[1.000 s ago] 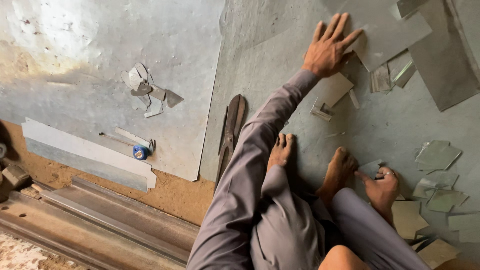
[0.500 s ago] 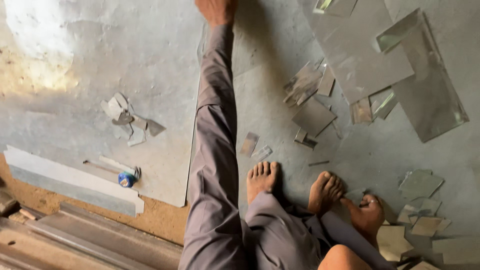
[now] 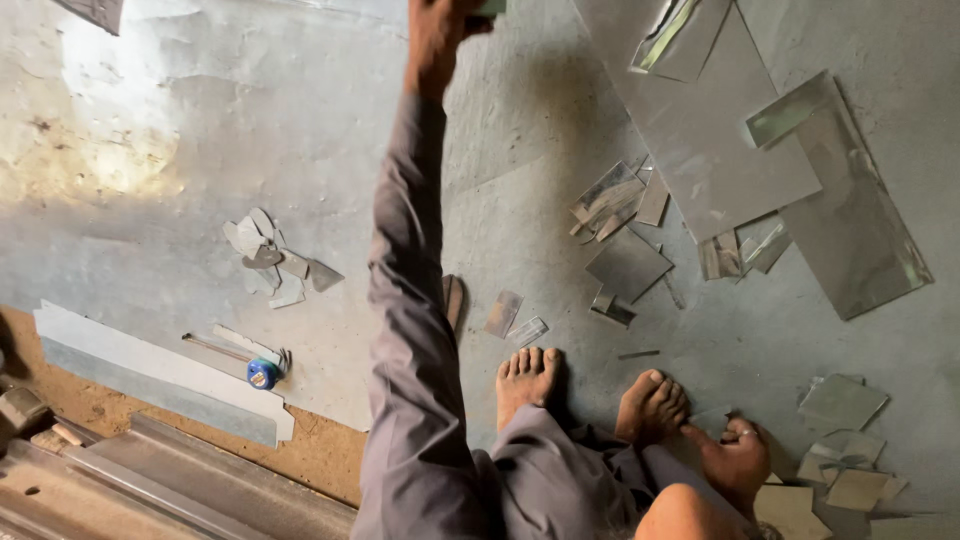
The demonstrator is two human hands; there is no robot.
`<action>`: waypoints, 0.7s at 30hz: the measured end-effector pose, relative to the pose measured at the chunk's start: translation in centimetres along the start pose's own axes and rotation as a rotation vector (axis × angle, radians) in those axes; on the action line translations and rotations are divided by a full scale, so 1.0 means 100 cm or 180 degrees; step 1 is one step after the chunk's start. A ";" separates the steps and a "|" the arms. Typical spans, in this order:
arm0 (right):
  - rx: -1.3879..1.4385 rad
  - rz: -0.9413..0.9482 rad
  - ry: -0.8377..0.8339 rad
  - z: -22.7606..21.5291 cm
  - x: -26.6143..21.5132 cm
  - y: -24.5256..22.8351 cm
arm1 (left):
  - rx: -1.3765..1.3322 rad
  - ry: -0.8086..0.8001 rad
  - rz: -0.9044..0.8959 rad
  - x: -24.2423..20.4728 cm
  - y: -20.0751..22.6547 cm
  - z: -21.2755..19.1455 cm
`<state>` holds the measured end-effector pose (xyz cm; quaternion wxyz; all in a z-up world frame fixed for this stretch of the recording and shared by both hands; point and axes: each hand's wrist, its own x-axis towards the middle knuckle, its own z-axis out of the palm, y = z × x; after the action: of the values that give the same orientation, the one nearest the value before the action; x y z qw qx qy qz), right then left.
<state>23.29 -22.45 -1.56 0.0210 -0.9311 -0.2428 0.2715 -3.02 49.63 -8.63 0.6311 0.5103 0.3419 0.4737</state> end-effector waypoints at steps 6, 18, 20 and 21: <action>0.0247 -0.0379 0.0229 0.003 0.003 0.001 | 0.0345 0.0519 -0.1765 -0.106 0.043 0.035; 0.0379 -0.0291 -0.0044 -0.001 -0.014 0.011 | 0.5232 -0.1204 -0.0798 -0.525 0.056 0.157; 0.0419 -0.0342 0.0024 0.006 -0.011 0.007 | 0.5076 -0.1093 -0.0607 -0.549 0.024 0.155; 0.0447 -0.0355 0.0085 0.010 -0.008 0.003 | 0.5034 -0.1148 -0.0749 -0.546 0.019 0.152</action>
<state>22.26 -23.18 -2.05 0.1046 -0.9159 -0.2743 0.2739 -6.86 -6.87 -5.93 0.1756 0.8336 0.5195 -0.0660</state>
